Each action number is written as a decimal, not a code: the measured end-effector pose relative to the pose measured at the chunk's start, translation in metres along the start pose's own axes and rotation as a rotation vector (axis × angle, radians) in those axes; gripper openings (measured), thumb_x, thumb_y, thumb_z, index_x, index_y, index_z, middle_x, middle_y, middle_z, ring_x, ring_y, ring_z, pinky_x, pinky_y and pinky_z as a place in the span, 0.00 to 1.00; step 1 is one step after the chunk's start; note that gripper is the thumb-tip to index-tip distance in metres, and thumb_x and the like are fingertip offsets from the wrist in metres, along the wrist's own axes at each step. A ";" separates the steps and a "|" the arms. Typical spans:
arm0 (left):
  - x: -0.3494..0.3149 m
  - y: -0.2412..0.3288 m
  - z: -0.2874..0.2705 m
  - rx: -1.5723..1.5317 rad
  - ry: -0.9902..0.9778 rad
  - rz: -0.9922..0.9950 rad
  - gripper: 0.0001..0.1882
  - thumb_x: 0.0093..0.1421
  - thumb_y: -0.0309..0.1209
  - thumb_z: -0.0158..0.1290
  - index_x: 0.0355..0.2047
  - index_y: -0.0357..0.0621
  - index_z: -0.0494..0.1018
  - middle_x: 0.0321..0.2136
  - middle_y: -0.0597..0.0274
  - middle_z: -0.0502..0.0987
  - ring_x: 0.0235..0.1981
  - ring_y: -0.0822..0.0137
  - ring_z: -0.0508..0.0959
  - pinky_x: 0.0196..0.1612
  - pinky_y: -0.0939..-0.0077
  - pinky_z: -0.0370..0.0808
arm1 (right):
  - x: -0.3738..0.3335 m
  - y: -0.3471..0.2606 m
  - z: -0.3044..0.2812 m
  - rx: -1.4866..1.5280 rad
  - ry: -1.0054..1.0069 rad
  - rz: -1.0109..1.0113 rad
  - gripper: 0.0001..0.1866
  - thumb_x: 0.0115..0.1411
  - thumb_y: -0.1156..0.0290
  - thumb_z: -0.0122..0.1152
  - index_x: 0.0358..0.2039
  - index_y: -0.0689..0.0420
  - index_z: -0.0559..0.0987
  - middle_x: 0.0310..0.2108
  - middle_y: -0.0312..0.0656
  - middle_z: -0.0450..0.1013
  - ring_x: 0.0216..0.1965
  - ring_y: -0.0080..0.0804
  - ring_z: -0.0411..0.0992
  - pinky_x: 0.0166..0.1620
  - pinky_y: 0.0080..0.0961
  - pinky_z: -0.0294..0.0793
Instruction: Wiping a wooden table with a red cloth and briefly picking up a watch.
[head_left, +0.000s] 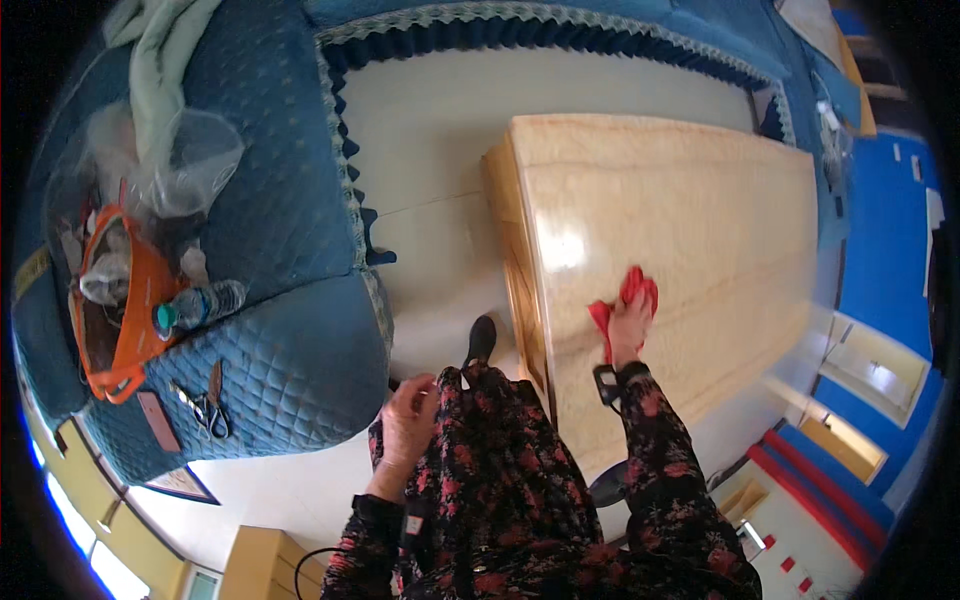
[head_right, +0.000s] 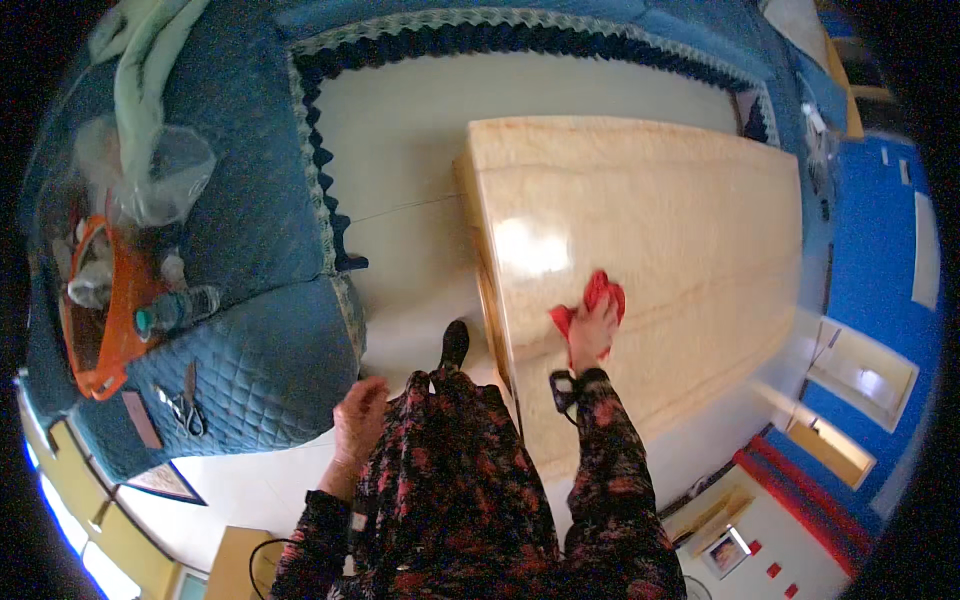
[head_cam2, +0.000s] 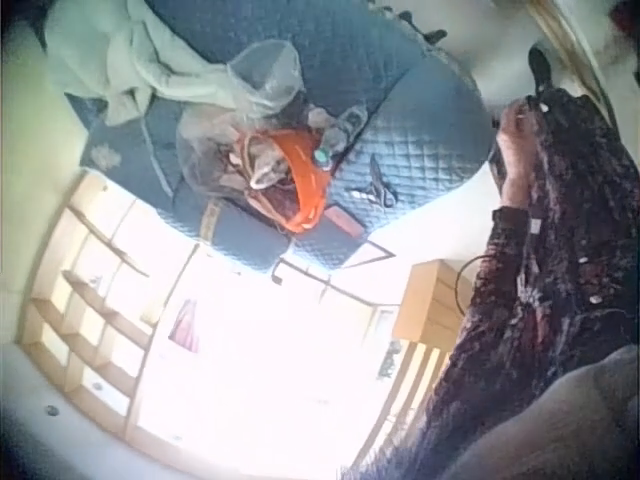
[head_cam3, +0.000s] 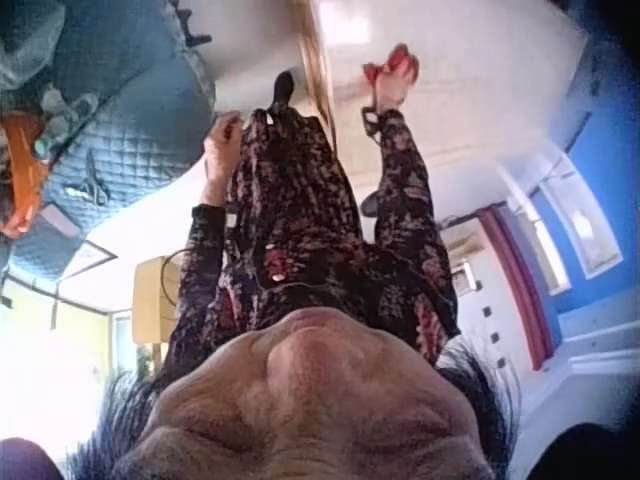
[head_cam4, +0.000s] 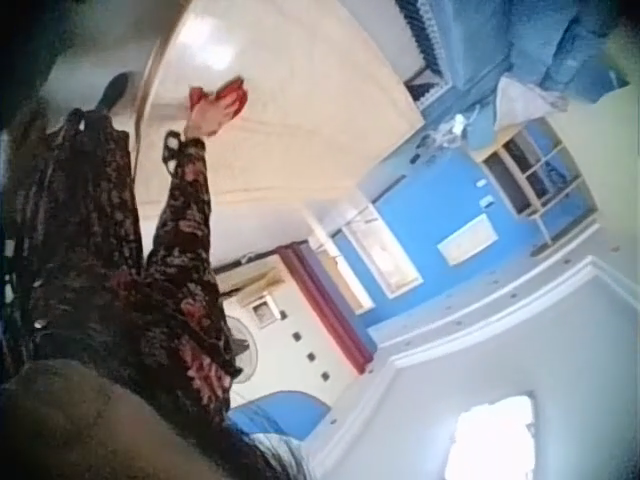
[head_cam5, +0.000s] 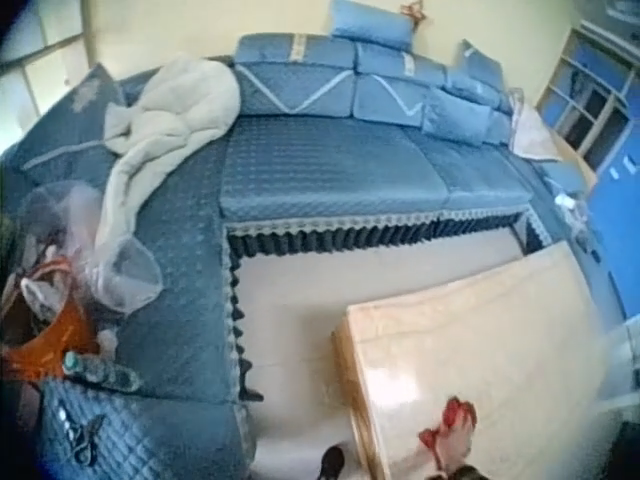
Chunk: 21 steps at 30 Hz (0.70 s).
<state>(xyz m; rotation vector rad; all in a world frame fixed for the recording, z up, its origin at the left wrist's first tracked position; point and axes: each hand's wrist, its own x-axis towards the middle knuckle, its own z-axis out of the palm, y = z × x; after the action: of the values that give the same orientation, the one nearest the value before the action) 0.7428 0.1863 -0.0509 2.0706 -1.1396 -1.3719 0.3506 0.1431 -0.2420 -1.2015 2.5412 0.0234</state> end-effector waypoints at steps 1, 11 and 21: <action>-0.003 0.015 0.005 0.015 0.008 0.018 0.09 0.57 0.24 0.54 0.39 0.39 0.75 0.27 0.60 0.78 0.27 0.73 0.77 0.32 0.79 0.73 | 0.003 -0.040 0.004 -0.088 0.058 0.002 0.33 0.60 0.50 0.50 0.64 0.43 0.56 0.65 0.46 0.52 0.62 0.51 0.55 0.62 0.46 0.56; 0.015 0.049 0.068 0.110 -0.059 -0.076 0.09 0.58 0.25 0.54 0.40 0.40 0.75 0.27 0.61 0.78 0.26 0.75 0.77 0.30 0.79 0.74 | 0.085 -0.211 -0.029 0.008 0.081 -0.778 0.21 0.59 0.58 0.50 0.53 0.48 0.70 0.59 0.40 0.60 0.59 0.48 0.56 0.52 0.60 0.57; 0.055 0.090 0.115 0.185 -0.276 0.056 0.09 0.59 0.25 0.54 0.40 0.40 0.74 0.27 0.60 0.78 0.27 0.73 0.77 0.32 0.80 0.74 | -0.106 0.150 -0.037 -0.060 -0.482 -0.943 0.22 0.53 0.63 0.57 0.51 0.40 0.73 0.56 0.39 0.62 0.60 0.46 0.57 0.56 0.58 0.58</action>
<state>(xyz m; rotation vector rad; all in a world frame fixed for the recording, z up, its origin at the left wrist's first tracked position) 0.6134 0.1008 -0.0681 1.9964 -1.4769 -1.6163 0.2894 0.3132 -0.1935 -1.9991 1.4107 0.1452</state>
